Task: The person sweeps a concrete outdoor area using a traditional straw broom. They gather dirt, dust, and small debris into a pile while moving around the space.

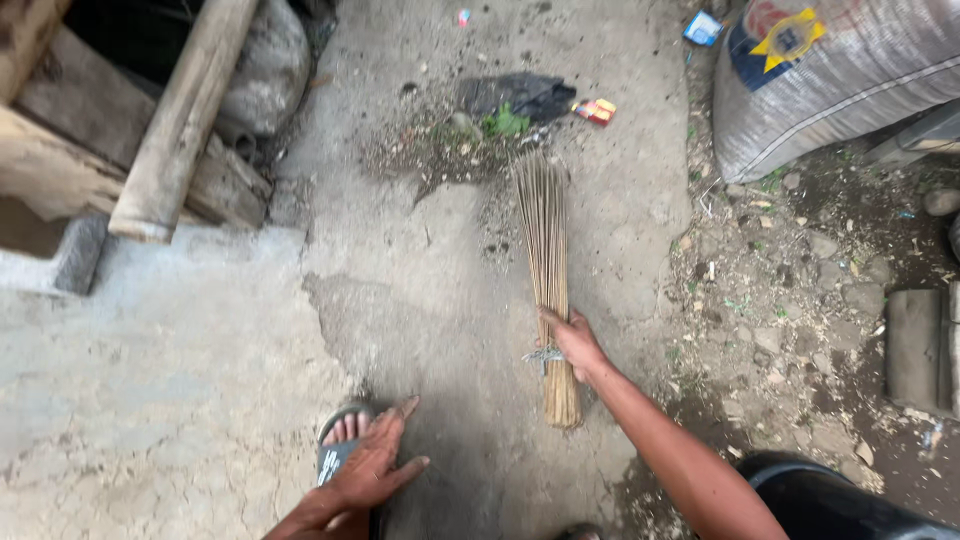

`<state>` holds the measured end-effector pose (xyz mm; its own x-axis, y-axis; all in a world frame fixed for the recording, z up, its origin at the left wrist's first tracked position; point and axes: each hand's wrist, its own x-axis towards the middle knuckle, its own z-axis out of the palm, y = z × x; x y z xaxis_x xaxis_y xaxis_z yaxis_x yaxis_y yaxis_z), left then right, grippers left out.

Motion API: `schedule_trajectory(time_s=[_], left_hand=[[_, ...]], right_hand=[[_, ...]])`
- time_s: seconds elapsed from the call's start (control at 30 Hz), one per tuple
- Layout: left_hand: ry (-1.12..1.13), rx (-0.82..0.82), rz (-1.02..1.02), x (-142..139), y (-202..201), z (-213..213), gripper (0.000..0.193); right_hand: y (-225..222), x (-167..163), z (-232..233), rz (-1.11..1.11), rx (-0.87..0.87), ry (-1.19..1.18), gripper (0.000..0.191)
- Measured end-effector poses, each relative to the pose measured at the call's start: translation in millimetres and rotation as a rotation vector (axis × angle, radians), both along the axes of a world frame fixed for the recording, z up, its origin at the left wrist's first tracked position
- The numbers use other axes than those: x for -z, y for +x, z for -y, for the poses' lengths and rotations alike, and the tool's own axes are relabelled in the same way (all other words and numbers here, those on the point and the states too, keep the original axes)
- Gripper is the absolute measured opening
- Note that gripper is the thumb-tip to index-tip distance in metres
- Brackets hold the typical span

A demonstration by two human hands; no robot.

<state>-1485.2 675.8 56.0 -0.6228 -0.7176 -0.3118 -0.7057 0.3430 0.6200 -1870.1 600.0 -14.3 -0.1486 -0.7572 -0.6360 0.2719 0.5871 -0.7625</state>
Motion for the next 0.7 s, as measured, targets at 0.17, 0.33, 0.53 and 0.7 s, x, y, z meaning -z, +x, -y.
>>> schedule_trajectory(time_s=[0.17,0.33,0.53,0.7], left_hand=[[0.025,-0.315,0.076,-14.2,-11.6,64.9,0.080],[-0.032,-0.281,-0.103,12.7,-16.9,76.9,0.072],[-0.110,-0.509,-0.401,56.5,14.4,137.6,0.066],[-0.427,-0.556,-0.249,100.1,86.6,196.8,0.066]], right_hand=[[12.2,-35.5,5.7,0.147,0.201,0.025,0.045],[13.7,-68.9,6.3,0.127,0.357,0.011,0.049],[0.0,-79.6,-2.6,-0.034,0.411,-0.028,0.054],[15.1,-72.7,-36.0,-0.189,0.611,0.175,0.059]])
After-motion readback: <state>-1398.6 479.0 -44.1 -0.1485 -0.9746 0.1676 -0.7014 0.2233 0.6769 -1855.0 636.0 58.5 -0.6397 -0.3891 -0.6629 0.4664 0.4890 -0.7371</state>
